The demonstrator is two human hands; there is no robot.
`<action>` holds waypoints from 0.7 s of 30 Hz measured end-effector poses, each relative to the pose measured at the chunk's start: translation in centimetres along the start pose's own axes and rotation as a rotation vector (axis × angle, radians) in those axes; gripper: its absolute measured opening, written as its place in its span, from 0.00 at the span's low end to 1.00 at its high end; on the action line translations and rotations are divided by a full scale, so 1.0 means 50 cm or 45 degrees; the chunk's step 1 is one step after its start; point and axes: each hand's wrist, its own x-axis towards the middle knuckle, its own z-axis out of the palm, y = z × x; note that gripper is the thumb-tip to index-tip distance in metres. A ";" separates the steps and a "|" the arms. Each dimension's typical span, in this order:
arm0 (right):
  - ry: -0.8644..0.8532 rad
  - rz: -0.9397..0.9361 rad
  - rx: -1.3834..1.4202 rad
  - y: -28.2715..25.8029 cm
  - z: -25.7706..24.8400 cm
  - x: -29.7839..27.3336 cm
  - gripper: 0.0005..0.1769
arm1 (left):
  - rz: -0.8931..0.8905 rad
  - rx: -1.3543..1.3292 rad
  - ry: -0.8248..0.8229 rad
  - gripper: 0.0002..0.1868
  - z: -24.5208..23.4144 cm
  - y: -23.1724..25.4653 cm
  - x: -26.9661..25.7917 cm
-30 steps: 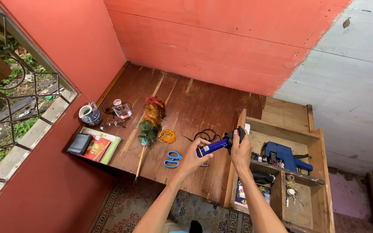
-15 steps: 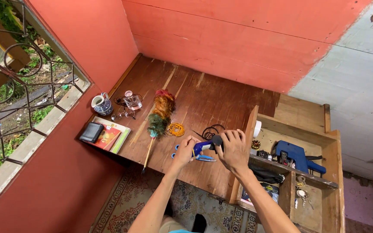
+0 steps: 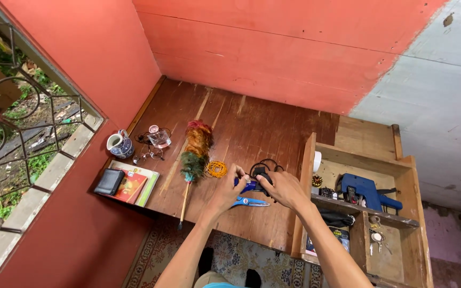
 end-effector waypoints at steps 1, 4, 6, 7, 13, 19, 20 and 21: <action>0.003 0.018 0.007 -0.002 0.000 -0.004 0.32 | -0.001 0.000 -0.019 0.14 -0.005 -0.006 -0.001; 0.151 0.096 0.240 0.003 0.022 0.009 0.27 | -0.213 -0.173 0.026 0.14 -0.013 -0.027 0.012; 0.539 0.427 0.717 0.030 0.074 0.033 0.25 | -0.488 -0.448 -0.036 0.14 0.006 -0.050 0.022; 0.546 0.430 0.718 0.031 0.087 0.044 0.25 | -0.484 -0.446 -0.042 0.14 0.010 -0.039 0.020; 1.225 0.484 1.144 0.033 0.162 0.099 0.22 | 0.048 -0.490 -0.207 0.18 0.035 -0.088 0.034; 1.096 0.264 1.511 -0.048 0.169 0.100 0.16 | -0.017 -0.617 -0.103 0.13 -0.018 -0.104 0.047; 1.053 0.292 1.543 -0.055 0.175 0.101 0.14 | -0.106 -0.473 -0.081 0.13 -0.027 -0.099 0.047; 1.011 0.320 1.574 -0.061 0.182 0.102 0.13 | -0.193 -0.328 -0.059 0.12 -0.035 -0.095 0.046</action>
